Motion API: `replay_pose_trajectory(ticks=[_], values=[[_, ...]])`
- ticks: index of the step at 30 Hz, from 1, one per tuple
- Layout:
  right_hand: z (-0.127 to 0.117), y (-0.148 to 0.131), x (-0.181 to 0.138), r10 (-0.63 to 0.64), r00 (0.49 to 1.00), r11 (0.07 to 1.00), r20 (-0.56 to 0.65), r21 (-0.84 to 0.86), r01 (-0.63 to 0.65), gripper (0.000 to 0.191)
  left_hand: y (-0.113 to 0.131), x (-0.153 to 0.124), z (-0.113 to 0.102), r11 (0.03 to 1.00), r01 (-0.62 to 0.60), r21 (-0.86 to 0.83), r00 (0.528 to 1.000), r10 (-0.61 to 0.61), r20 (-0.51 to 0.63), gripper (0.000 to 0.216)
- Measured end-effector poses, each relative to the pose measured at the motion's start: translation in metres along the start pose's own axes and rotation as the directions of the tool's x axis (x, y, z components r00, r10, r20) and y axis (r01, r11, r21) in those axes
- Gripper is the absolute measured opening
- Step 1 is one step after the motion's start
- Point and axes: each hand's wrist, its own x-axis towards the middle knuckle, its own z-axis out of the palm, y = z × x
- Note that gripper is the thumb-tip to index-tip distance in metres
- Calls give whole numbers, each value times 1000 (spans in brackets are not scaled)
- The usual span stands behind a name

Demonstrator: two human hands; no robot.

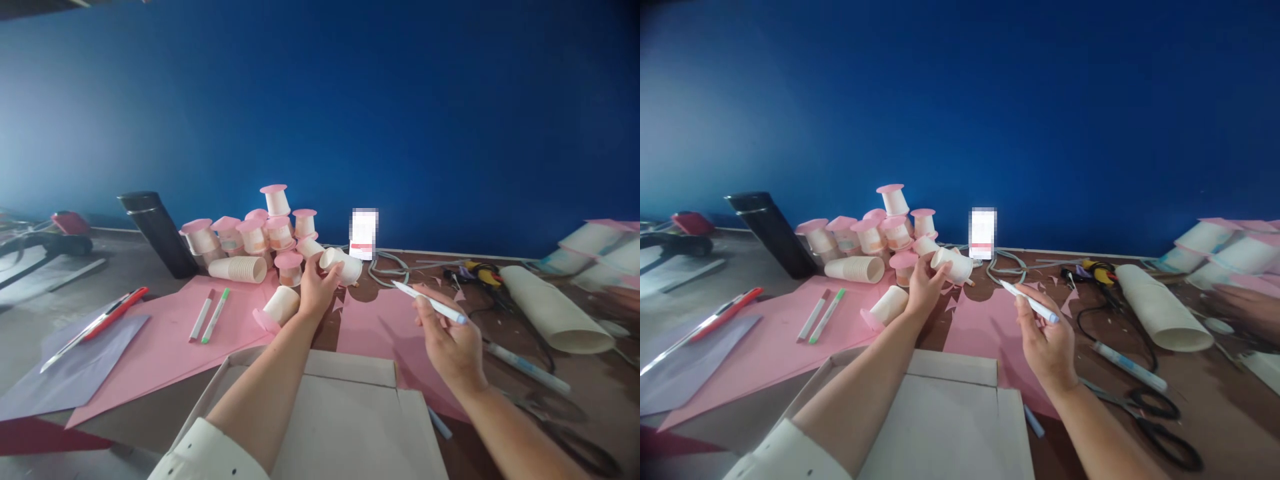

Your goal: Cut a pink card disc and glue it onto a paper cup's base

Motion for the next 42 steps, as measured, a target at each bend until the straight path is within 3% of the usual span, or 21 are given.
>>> replay_pose_trajectory(ticks=[4, 8, 11, 14, 16, 17, 18, 20, 22, 23, 25, 28, 33, 37, 42], values=[[-3, -1, 1, 24, 1000, 998, 12, 49, -24, 33, -5, 2, 3, 935, 177, -308, 976, -127, 178, 55], [-5, -3, 0, 67, 998, 995, 13, 77, -68, 32, -6, 3, 3, 790, 299, -535, 930, -117, 347, 53], [-3, -5, -1, 71, 997, 994, 5, 84, -71, 31, -4, 2, 2, 762, 322, -561, 917, -105, 384, 53], [-8, -4, 2, 46, 999, 995, 6, 87, -46, 31, -4, 0, 2, 812, 300, -501, 923, -114, 367, 56], [-20, -2, 8, 46, 990, 996, 133, 67, -55, 29, -6, -2, 3, 877, 258, -405, 937, -125, 326, 58], [-29, -2, 13, 64, 959, 996, 275, 45, -79, 28, -8, -2, 4, 912, 231, -339, 945, -127, 301, 58], [-38, -3, 17, 95, 890, 994, 446, 9, -110, 27, -10, -3, 5, 943, 201, -266, 952, -124, 280, 59], [-57, -6, 26, 172, 689, 985, 704, -99, -145, 23, -15, -3, 6, 980, 145, -134, 957, -105, 269, 59], [-71, -14, 31, 241, 511, 970, 825, -226, -94, 18, -18, -3, 8, 993, 106, -60, 959, -86, 271, 58], [-75, -18, 32, 253, 452, 964, 855, -260, -46, 15, -19, -3, 8, 995, 95, -44, 960, -79, 268, 59], [-77, -25, 28, 292, 390, 943, 873, -332, 37, 20, -19, -2, 8, 996, 84, -35, 965, -73, 250, 60], [-68, -30, 13, 380, 356, 881, 854, -451, 143, 33, -17, -2, 8, 995, 83, -55, 972, -68, 225, 60], [-55, -24, -10, 417, 351, 846, 838, -500, 187, 96, -20, 0, 8, 994, 54, -98, 979, -33, 203, 54], [-56, -21, -13, 394, 340, 860, 854, -473, 192, 96, -24, 0, 9, 990, 54, -133, 982, -28, 189, 55], [-62, -14, -14, 291, 382, 876, 877, -405, 263, 80, -18, -1, 8, 976, 90, -198, 980, -51, 193, 62]])
